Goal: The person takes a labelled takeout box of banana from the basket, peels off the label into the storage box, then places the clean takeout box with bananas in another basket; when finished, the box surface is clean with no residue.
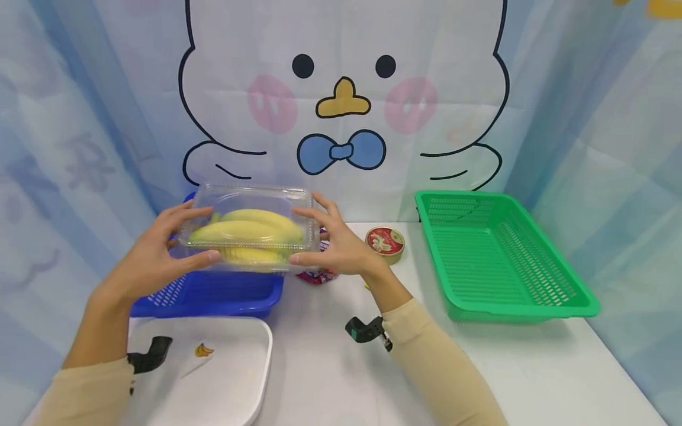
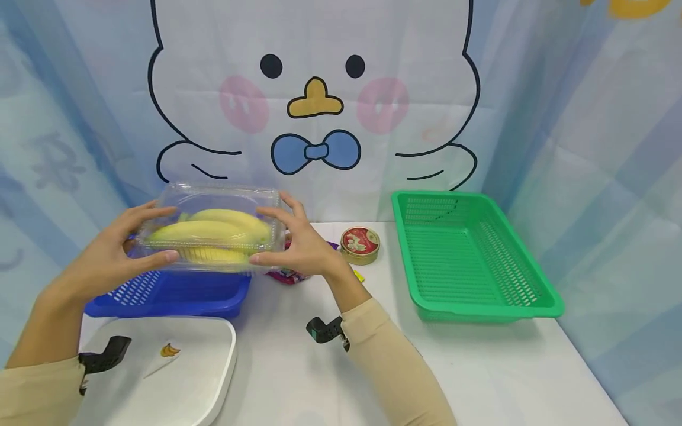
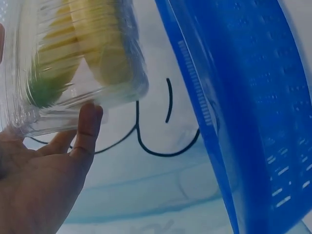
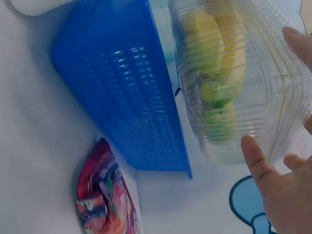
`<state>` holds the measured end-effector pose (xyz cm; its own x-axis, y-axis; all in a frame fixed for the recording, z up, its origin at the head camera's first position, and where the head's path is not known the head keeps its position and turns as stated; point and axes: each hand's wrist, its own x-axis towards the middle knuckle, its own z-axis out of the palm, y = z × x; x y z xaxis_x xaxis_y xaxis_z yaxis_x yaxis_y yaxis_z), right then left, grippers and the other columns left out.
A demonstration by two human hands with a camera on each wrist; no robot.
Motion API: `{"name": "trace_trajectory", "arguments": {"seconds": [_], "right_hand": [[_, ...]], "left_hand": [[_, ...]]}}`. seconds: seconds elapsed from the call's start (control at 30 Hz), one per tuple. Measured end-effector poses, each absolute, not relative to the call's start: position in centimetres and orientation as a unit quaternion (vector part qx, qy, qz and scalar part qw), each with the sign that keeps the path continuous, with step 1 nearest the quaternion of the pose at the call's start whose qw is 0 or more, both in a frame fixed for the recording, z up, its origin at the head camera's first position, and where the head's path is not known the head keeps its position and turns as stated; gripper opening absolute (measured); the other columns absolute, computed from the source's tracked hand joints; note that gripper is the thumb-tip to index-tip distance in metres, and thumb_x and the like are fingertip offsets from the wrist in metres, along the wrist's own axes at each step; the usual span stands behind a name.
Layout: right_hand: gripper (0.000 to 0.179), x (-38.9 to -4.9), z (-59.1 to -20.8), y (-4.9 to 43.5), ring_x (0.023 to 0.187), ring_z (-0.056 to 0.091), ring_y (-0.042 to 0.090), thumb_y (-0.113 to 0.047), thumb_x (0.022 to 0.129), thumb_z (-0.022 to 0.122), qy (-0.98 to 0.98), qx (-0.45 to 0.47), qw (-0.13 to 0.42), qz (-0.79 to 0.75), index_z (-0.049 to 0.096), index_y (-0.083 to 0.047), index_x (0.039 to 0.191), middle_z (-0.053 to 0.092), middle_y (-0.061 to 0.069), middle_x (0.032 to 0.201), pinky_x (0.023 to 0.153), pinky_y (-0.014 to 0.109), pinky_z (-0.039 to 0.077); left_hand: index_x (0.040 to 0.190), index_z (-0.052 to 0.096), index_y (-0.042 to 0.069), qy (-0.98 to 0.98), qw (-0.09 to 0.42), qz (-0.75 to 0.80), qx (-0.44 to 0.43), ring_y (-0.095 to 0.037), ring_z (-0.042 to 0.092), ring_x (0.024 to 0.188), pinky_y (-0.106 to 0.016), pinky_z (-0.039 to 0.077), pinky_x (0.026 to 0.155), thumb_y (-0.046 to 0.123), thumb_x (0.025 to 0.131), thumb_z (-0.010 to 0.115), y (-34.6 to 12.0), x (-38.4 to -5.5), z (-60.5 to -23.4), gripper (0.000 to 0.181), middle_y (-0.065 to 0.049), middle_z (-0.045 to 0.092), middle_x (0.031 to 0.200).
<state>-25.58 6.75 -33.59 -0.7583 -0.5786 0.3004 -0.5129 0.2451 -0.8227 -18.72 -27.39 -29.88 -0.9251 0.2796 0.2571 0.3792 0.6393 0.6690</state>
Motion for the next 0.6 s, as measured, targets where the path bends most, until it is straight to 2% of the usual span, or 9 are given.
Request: {"name": "trace_trajectory", "arguments": {"seconds": [0.1, 0.2, 0.43, 0.53, 0.6], "right_hand": [[0.081, -25.8, -33.9, 5.6, 0.148, 0.034, 0.026, -0.038, 0.084, 0.082, 0.79, -0.353, 0.033, -0.501, 0.045, -0.026, 0.155, -0.003, -0.006, 0.172, 0.109, 0.048, 0.046], [0.08, -25.9, -34.2, 4.3, 0.147, 0.036, 0.026, -0.035, 0.085, 0.082, 0.787, -0.355, 0.03, -0.504, 0.045, -0.024, 0.155, -0.002, -0.002, 0.173, 0.108, 0.047, 0.047], [0.078, -26.1, -34.9, 2.0, 0.13, 0.049, 0.031, -0.032, 0.088, 0.079, 0.778, -0.341, 0.04, -0.526, 0.041, -0.026, 0.156, -0.001, -0.004, 0.172, 0.101, 0.042, 0.052], [0.079, -26.4, -34.8, 1.1, 0.128, 0.051, 0.035, -0.031, 0.088, 0.079, 0.774, -0.338, 0.031, -0.534, 0.041, -0.024, 0.156, 0.0, -0.004, 0.172, 0.098, 0.045, 0.054], [0.079, -26.6, -34.9, 0.6, 0.133, 0.048, 0.036, -0.031, 0.088, 0.079, 0.778, -0.34, 0.026, -0.528, 0.041, -0.021, 0.157, 0.001, -0.002, 0.172, 0.1, 0.046, 0.053]], "left_hand": [[0.16, 0.036, 0.027, -0.902, 0.058, -0.396, -0.162, -0.052, 0.022, 0.149, -0.077, 0.03, 0.106, 0.027, 0.092, 0.079, -28.3, -18.6, -30.4, 0.081, -0.012, 0.012, 0.172], [0.161, 0.033, 0.031, -0.907, 0.055, -0.392, -0.14, -0.052, 0.026, 0.147, -0.075, 0.032, 0.107, 0.029, 0.093, 0.078, -29.2, -18.3, -30.7, 0.081, -0.012, 0.017, 0.171], [0.162, 0.031, 0.02, -0.933, 0.083, -0.333, -0.107, -0.058, 0.039, 0.133, -0.078, 0.039, 0.097, 0.038, 0.093, 0.077, -30.5, -18.2, -31.0, 0.084, -0.025, 0.025, 0.166], [0.162, 0.032, 0.019, -0.932, 0.085, -0.339, -0.096, -0.058, 0.04, 0.132, -0.078, 0.038, 0.098, 0.039, 0.093, 0.077, -31.1, -18.8, -31.0, 0.084, -0.025, 0.025, 0.166], [0.162, 0.031, 0.02, -0.932, 0.075, -0.345, -0.085, -0.06, 0.041, 0.132, -0.079, 0.038, 0.099, 0.041, 0.093, 0.076, -31.5, -19.2, -31.1, 0.085, -0.025, 0.024, 0.166]]}}
